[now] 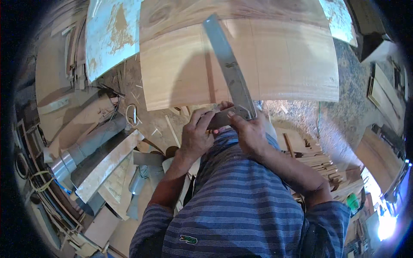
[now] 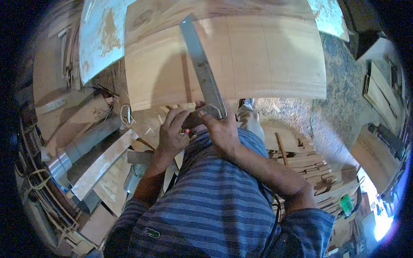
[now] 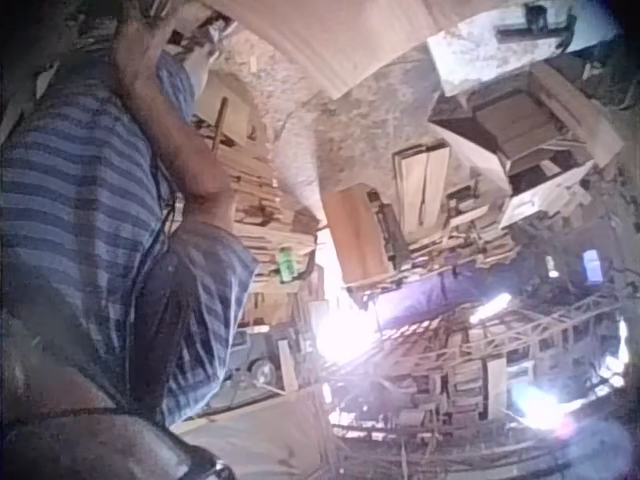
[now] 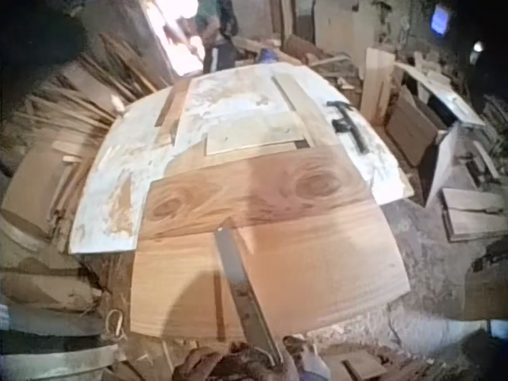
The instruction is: The person uses a metal L-square ruler and a yellow pencil to draw straight lines on a large wooden board. They repeatedly reposition the ruler and draw lines across the surface of the wood in a workshop setting.
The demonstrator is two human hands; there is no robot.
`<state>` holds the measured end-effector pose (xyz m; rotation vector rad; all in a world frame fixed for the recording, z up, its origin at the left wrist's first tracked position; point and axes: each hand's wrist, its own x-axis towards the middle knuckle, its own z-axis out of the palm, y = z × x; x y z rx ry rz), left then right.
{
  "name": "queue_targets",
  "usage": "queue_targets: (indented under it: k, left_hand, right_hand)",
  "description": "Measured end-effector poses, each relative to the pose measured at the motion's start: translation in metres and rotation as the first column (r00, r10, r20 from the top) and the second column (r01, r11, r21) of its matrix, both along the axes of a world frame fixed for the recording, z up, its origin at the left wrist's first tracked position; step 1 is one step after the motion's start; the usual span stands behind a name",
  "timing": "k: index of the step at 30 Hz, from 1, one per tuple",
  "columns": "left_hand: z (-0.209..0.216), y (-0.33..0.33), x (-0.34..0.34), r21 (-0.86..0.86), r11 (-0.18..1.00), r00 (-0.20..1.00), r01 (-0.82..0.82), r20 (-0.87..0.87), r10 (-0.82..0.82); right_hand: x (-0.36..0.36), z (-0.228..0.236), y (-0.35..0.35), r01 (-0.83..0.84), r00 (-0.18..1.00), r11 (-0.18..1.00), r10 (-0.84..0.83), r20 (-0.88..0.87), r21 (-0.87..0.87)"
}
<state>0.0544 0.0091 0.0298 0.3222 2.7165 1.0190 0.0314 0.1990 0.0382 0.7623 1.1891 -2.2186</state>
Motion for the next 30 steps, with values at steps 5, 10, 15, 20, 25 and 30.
queue_targets:
  k: [5,10,15,20,25,30]
  left_hand:
    - [0.002,-0.032,-0.01,-0.11,0.992,0.998,0.062,-0.017,-0.065]
    - [-0.001,-0.055,-0.019,-0.218,0.972,0.995,0.09,-0.012,-0.094]
    - [-0.011,-0.063,-0.021,-0.242,0.963,0.982,0.123,-0.111,-0.153]
    - [-0.018,-0.065,-0.024,-0.237,0.966,0.978,0.101,-0.152,-0.14]
    - [-0.016,-0.066,-0.032,-0.201,0.969,0.976,0.143,-0.136,-0.172]
    - [-0.013,-0.066,-0.037,-0.222,0.956,0.968,0.192,-0.115,-0.221]
  right_hand:
    - [0.011,-0.037,-0.016,0.099,0.963,0.969,-0.036,0.265,-0.227]
    - [0.015,-0.058,-0.031,0.099,0.953,0.96,-0.016,0.303,-0.261]
    - [0.008,-0.058,-0.032,0.045,0.966,0.979,0.008,0.26,-0.197]
    - [0.008,-0.061,-0.032,0.064,0.973,0.978,-0.017,0.231,-0.197]
    - [0.005,-0.056,-0.033,0.058,0.979,0.993,-0.036,0.202,-0.103]
    - [0.004,-0.056,-0.031,0.018,0.986,0.999,-0.01,0.169,-0.048]
